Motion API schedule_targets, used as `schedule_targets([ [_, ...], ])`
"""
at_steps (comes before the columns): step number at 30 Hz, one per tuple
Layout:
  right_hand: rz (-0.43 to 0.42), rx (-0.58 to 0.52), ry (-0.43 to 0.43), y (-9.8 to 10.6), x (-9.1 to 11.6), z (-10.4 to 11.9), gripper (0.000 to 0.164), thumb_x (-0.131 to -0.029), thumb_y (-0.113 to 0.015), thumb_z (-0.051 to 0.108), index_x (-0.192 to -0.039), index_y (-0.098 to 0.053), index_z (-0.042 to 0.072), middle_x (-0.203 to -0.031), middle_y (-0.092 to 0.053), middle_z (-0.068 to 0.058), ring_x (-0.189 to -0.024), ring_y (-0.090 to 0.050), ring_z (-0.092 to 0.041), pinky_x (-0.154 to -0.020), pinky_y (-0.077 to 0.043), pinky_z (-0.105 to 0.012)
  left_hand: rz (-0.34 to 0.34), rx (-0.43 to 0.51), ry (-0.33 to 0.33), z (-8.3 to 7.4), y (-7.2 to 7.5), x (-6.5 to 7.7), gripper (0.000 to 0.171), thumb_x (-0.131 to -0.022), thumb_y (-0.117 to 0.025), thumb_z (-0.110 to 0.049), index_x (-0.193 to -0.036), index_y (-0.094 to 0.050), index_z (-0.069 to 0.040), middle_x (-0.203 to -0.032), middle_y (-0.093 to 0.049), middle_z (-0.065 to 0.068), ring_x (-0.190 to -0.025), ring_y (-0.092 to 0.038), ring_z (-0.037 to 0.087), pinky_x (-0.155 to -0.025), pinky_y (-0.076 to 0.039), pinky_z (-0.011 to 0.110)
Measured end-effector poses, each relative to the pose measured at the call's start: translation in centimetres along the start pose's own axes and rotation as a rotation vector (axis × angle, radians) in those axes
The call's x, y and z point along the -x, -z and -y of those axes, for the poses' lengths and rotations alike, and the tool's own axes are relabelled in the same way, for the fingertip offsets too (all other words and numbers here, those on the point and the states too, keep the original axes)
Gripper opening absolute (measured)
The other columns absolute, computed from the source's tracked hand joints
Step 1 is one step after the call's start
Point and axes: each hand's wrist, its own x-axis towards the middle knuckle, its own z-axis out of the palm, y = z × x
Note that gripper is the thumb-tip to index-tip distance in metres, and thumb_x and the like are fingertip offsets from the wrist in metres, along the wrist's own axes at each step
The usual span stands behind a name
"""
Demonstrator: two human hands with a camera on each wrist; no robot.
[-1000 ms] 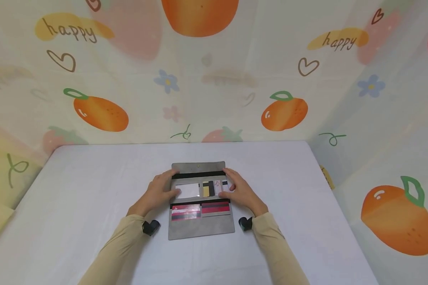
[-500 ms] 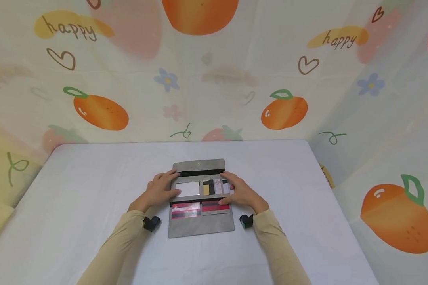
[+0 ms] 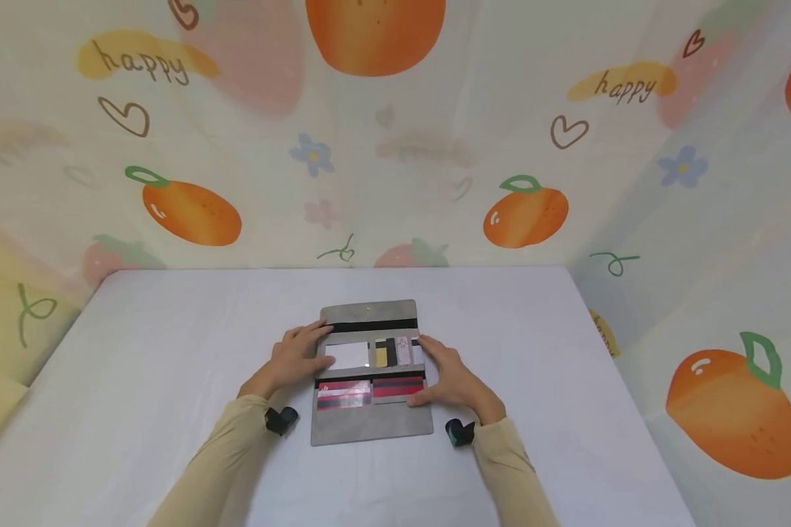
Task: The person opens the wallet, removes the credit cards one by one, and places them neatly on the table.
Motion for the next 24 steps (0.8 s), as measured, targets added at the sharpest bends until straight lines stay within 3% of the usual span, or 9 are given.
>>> schedule_targets([
  [5,-0.023,0.035,0.008,-0.6,0.9,0.0,0.119,-0.062,-0.092,0.039,-0.156,-0.027,0.006,-0.164,-0.023,-0.015,-0.146,-0.02,-0.044,-0.114,-0.022,-0.068,-0.005,0.01,0.0,0.1,-0.2,0.1,0.065,-0.092,-0.068,-0.033,-0.15,-0.043,-0.015,-0.163,-0.03,0.006,-0.145,-0.025,0.041,-0.105,-0.029,0.061],
  [13,-0.076,0.021,-0.04,-1.6,1.6,-0.5,0.121,-0.059,-0.092,0.043,-0.157,-0.027,0.016,-0.162,-0.028,-0.013,-0.146,-0.017,-0.043,-0.111,-0.019,-0.072,-0.035,0.028,0.005,0.1,-0.4,0.2,0.064,-0.091,-0.069,-0.032,-0.149,-0.045,-0.014,-0.162,-0.031,0.006,-0.145,-0.026,0.04,-0.106,-0.03,0.06],
  [18,-0.093,0.005,-0.071,-1.9,1.7,-0.7,0.119,-0.06,-0.092,0.045,-0.157,-0.028,0.021,-0.161,-0.028,-0.013,-0.147,-0.017,-0.042,-0.111,-0.02,-0.073,-0.072,0.005,-0.017,-0.4,-0.5,0.2,0.062,-0.09,-0.07,-0.027,-0.145,-0.049,-0.009,-0.159,-0.036,0.01,-0.141,-0.033,0.042,-0.104,-0.032,0.06],
  [24,-0.124,0.0,-0.048,-2.1,1.7,-0.7,0.116,-0.06,-0.092,0.043,-0.156,-0.031,0.018,-0.16,-0.031,-0.014,-0.146,-0.019,-0.042,-0.111,-0.02,-0.073,-0.114,-0.007,-0.011,-1.2,-0.4,0.4,0.057,-0.09,-0.07,-0.021,-0.142,-0.051,-0.006,-0.148,-0.049,0.016,-0.133,-0.044,0.042,-0.107,-0.035,0.059],
])
